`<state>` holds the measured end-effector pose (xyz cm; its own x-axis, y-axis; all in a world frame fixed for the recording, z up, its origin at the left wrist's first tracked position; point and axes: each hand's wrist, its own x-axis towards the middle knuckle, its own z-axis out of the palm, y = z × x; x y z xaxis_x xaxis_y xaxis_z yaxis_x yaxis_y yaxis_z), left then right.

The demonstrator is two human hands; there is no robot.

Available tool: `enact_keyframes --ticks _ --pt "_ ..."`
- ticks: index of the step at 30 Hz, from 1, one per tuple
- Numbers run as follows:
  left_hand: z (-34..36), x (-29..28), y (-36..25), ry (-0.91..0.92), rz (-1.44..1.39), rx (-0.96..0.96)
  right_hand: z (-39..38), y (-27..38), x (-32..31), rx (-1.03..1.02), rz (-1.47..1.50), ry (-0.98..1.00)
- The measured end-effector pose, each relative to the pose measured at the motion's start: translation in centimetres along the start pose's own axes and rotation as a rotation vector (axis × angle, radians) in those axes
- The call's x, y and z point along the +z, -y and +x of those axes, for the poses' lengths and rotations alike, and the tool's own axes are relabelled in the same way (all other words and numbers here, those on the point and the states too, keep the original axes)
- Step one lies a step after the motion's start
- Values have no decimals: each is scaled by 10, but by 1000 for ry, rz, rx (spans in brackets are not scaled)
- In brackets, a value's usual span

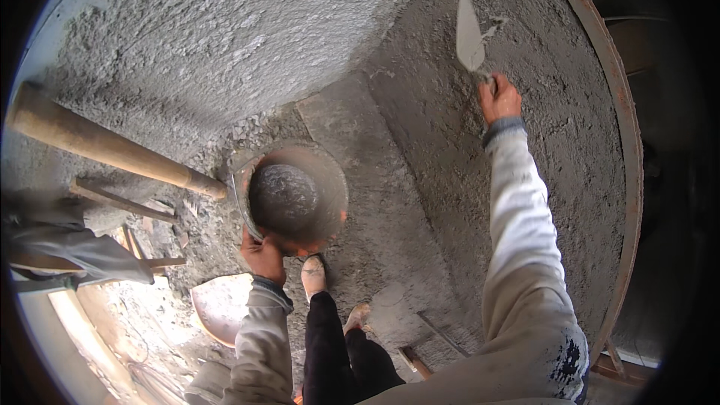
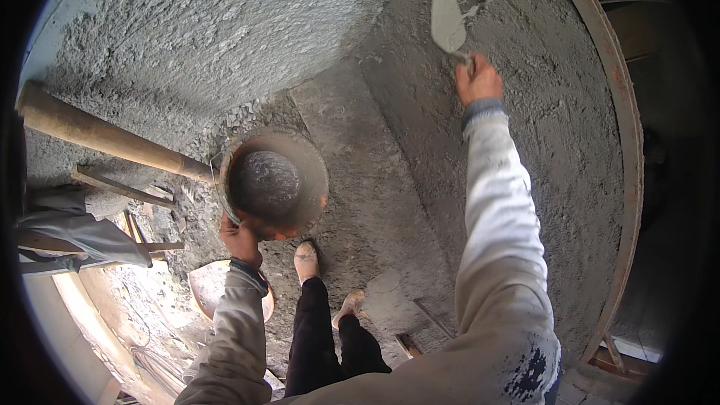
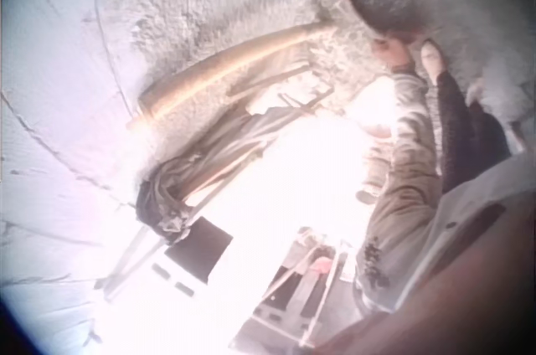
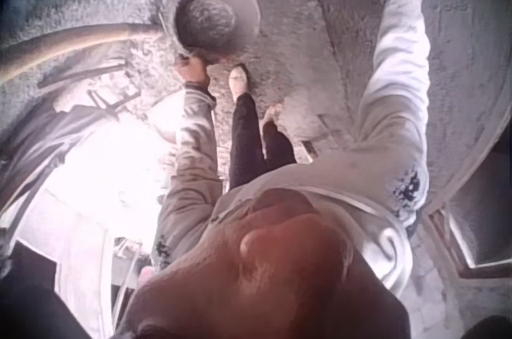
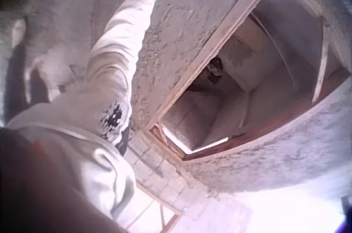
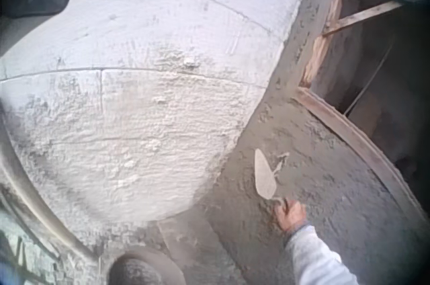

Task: The person applies wet plaster from a bucket to a concrete block wall using a trowel, spreading the material across a section of the wall.

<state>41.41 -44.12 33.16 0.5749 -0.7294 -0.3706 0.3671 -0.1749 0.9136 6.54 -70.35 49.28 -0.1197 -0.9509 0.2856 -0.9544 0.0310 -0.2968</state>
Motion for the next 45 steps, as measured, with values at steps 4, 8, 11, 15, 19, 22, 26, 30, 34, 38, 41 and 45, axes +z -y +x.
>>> enact_keyframes --ticks 4,8,11,15,19,22,26,30,34,38,41,45 --pt "-7 3 -6 70 121 44 -130 58 -11 -501 -148 751" --pt "-47 51 -31 194 284 123 -188 71 26 -488 -451 900" --pt "-60 72 -52 249 320 172 -197 64 34 -439 -307 999" --pt "-72 69 -55 265 306 157 -219 52 25 -322 -1 992" --pt "-69 57 -30 237 252 243 -229 43 10 -240 176 901" --pt "-63 46 -23 215 18 0 -225 33 -8 -370 266 757" --pt "-67 21 -21 65 -90 13 -160 75 -76 -404 403 966" --pt "-83 19 -23 113 28 62 -43 44 -88 246 832 1313" --pt "-103 28 -18 137 39 75 50 -30 -84 -194 -74 -12" --pt "-124 24 -34 65 34 110 -109 21 -131 -213 200 405" --pt "-141 35 -31 123 117 205 -207 13 -107 -531 -231 866" --pt "-198 81 -29 222 412 306 -276 -23 -62 -512 -351 781"
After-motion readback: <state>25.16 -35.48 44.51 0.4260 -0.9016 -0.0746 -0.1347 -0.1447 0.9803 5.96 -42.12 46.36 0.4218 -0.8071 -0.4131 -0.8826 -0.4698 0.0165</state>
